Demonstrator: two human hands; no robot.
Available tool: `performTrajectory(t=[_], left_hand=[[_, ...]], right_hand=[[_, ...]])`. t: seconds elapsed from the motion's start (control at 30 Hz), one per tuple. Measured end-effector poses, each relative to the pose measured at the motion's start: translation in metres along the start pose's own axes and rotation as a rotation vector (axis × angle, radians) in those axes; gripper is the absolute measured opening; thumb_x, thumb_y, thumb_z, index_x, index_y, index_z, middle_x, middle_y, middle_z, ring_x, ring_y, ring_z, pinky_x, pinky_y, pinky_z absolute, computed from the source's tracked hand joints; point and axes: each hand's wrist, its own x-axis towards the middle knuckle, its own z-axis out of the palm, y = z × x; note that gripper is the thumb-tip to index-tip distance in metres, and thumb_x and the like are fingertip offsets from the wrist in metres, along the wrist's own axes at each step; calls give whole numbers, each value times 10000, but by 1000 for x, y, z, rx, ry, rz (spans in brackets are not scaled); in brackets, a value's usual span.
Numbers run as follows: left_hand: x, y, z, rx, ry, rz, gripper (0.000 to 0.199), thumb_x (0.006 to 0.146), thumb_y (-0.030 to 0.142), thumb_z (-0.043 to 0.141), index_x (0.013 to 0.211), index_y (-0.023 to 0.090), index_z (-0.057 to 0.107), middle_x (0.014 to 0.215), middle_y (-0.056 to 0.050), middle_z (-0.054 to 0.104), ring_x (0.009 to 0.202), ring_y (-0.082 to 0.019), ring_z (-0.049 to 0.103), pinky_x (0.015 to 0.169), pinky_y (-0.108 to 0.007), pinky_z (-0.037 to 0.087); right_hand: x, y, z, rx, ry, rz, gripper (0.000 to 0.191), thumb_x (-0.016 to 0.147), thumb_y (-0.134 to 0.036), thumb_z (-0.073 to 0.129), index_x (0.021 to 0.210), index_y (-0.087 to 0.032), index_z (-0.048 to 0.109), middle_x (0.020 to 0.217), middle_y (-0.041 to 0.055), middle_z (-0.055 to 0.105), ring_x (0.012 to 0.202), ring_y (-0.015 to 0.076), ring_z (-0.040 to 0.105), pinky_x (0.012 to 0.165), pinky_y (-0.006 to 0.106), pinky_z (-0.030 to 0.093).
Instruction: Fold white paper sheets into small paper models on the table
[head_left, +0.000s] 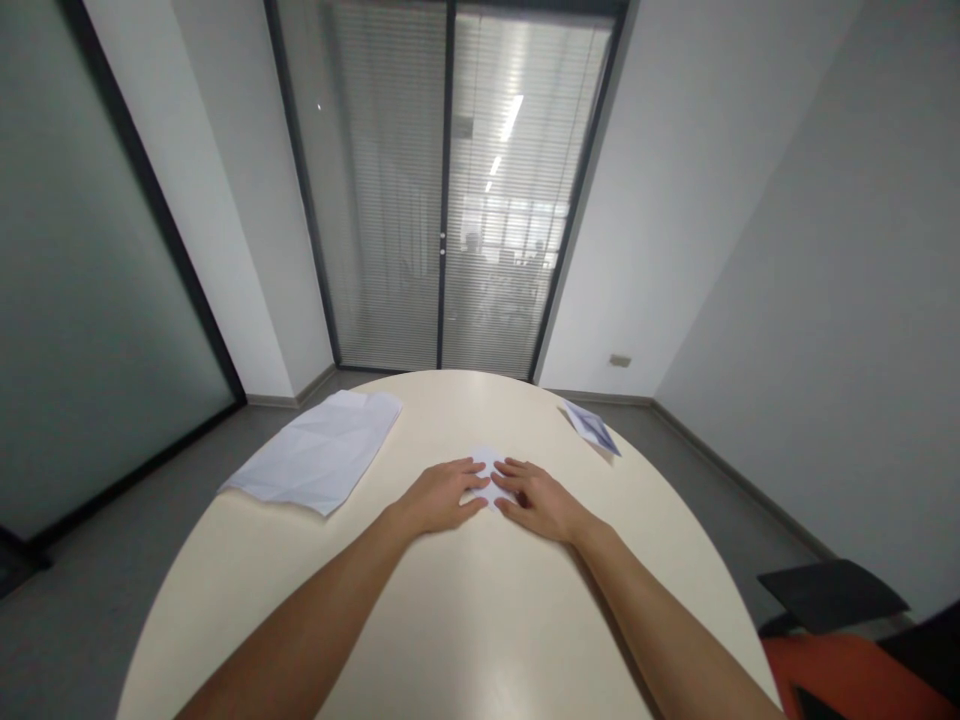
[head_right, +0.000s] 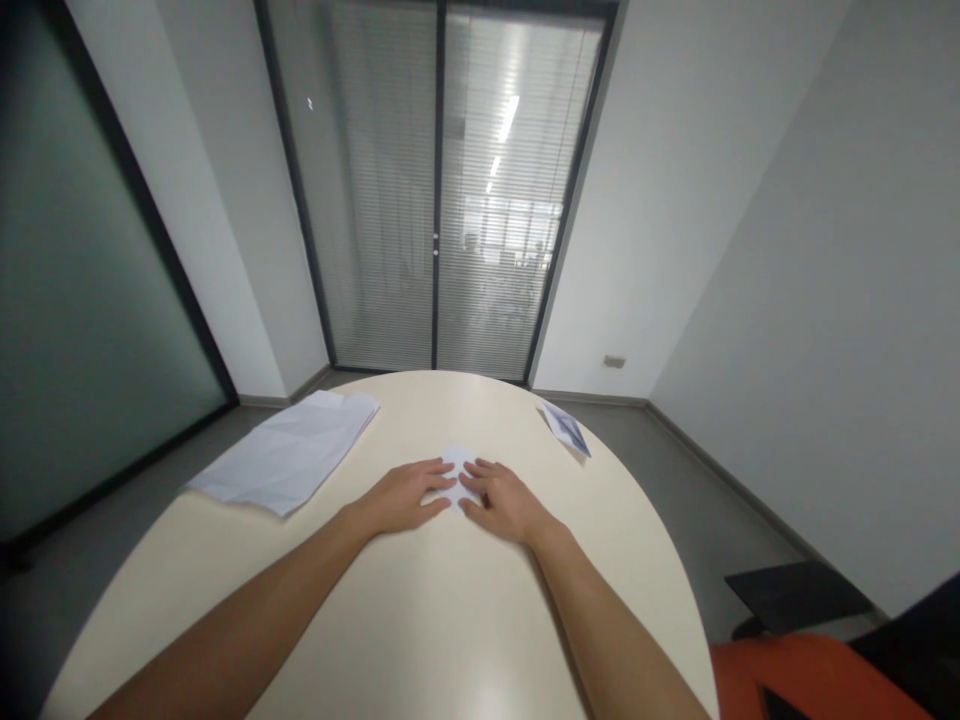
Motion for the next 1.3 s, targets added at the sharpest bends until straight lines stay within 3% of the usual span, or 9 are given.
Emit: performTrajectory(t=[0.2, 0.5, 0.63, 0.9, 1.3], left_hand=[[0, 1, -1, 24, 14, -34, 454, 919, 444, 566, 1307, 216, 632, 1423, -64, 584, 1349, -242, 507, 1125, -385, 413], [-1, 1, 0, 24, 12, -26, 431, 916, 432, 576, 1288, 223, 641, 1418, -54, 589, 1339, -239, 520, 1115, -382, 424], [-2, -4, 1, -1, 19, -4, 428, 917, 441, 576, 1289, 240, 641, 1422, -49, 585, 1347, -240, 510, 1123, -393, 415], [-2, -6, -1, -43, 36, 13, 376, 913, 438, 596, 1218, 233, 678, 1382, -52, 619, 1332, -226, 523, 1127, -374, 411], [-4, -5, -2, -56, 95, 68, 251, 883, 376, 657, 1085, 245, 730, 1167, -61, 647, 1128, -226, 589, 1013, -351, 479]], right_hand=[[-1, -15, -11, 117, -44, -95, 299, 960, -285, 500, 1085, -236, 767, 1284, 66, 685, 1297, 222, 565, 1142, 371, 394], [-4, -14, -8, 175, -64, -49, 228, 834, -249, 638, 999, -262, 793, 1200, 55, 727, 1134, 243, 669, 934, 332, 531], [-2, -13, -3, 211, 14, 3, 263, 883, -298, 613, 1097, -256, 760, 1165, 53, 741, 1105, 234, 675, 995, 365, 507], [-2, -9, 0, 103, -33, -24, 554, 948, -484, 548, 1426, -203, 548, 1468, 121, 523, 1390, 269, 458, 1182, 452, 332], [-4, -1, -1, 54, -10, 2, 478, 865, -534, 661, 1257, -264, 698, 1351, 115, 630, 1236, 295, 583, 1069, 449, 439]])
